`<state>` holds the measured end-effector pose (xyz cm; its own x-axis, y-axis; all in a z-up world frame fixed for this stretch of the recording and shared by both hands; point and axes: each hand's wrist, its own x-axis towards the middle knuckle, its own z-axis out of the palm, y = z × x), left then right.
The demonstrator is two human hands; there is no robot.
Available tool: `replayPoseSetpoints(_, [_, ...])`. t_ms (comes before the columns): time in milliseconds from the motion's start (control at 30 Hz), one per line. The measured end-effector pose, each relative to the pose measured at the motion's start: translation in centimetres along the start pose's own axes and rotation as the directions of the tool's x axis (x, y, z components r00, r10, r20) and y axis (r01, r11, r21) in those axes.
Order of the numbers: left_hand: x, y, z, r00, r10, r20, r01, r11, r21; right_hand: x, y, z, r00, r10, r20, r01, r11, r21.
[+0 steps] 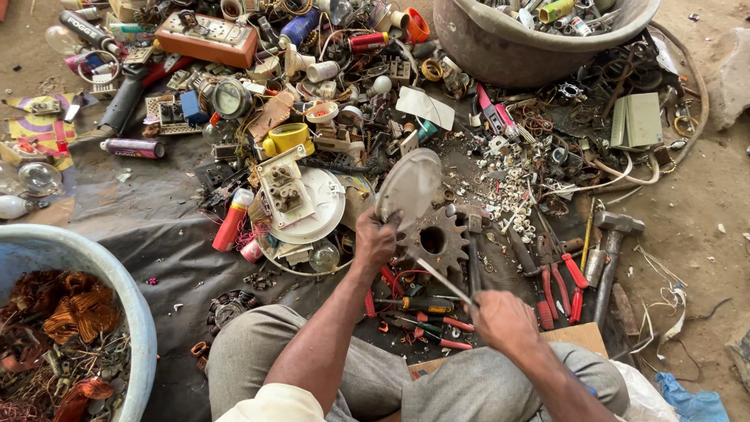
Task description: The person uses a screwdriver to pry and unscrew components from a white plastic circular housing while sitting on the floor near a pile of scrap electronics and tools.
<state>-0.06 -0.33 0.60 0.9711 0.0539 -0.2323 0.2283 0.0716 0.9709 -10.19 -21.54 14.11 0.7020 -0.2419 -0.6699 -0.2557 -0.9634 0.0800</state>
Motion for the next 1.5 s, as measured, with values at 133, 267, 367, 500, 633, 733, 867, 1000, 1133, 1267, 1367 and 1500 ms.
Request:
replayPoseSetpoints(133, [-0.5,1.7,0.1,0.989,-0.149,-0.003,0.136,0.912,-0.387,-1.6,1.3,0.4,0.997,-0.066,0.04,0.074,0.959,-0.274])
replayPoseSetpoints(267, [-1.4,2.5,0.3,0.966,-0.248,0.068,0.249,0.834,-0.493,-3.8,2.9,-0.8,0.994,-0.056,0.089,0.076,0.969,-0.236])
replayPoseSetpoints(367, [-1.7,3.2,-0.3,0.983,-0.105,0.151,0.176,0.768,-0.616,-5.3,4.4,-1.9,0.998,0.026,0.061,-0.02,0.995,-0.097])
replayPoseSetpoints(500, [-0.2,2.4,-1.3,0.954,-0.074,0.291,0.281,0.557,-0.782,-5.8,6.0,-1.9,0.998,-0.023,-0.057,0.024,1.0,0.005])
replayPoseSetpoints(633, [2.3,-0.9,-1.4,0.905,-0.419,0.075,0.413,0.821,-0.394,-5.1,6.5,-0.6,0.999,-0.044,-0.027,0.044,0.999,0.012])
replayPoseSetpoints(733, [2.5,-2.1,-1.3,0.846,-0.532,-0.047,0.497,0.816,-0.296,-4.5,6.7,-0.1,0.998,-0.057,0.001,0.057,0.998,0.005])
replayPoseSetpoints(867, [2.3,-1.9,-1.3,0.838,-0.542,-0.062,0.482,0.788,-0.384,-4.1,8.2,0.2,0.993,-0.112,-0.023,0.113,0.993,0.044])
replayPoseSetpoints(1000, [2.7,-2.4,-1.5,0.865,-0.502,-0.019,0.415,0.735,-0.536,-4.3,10.8,-0.9,0.969,-0.217,0.117,0.124,0.841,0.527])
replayPoseSetpoints(1133, [2.0,-0.5,-0.8,0.905,-0.421,-0.063,0.356,0.83,-0.429,-5.2,9.5,1.4,0.933,-0.275,0.233,-0.025,0.597,0.802])
replayPoseSetpoints(1267, [0.5,2.3,-0.5,0.96,-0.278,-0.028,0.238,0.868,-0.436,-5.9,7.5,4.1,0.92,-0.304,0.248,-0.152,0.306,0.94])
replayPoseSetpoints(1367, [-0.6,2.3,-0.5,0.999,0.043,0.019,-0.036,0.965,-0.26,-5.5,7.9,4.9,0.907,-0.284,0.311,-0.241,0.255,0.936])
replayPoseSetpoints(1500, [-0.5,1.3,0.0,0.989,-0.104,0.105,0.101,0.994,0.031,-3.6,8.9,6.9,0.879,-0.442,0.178,0.054,0.464,0.884])
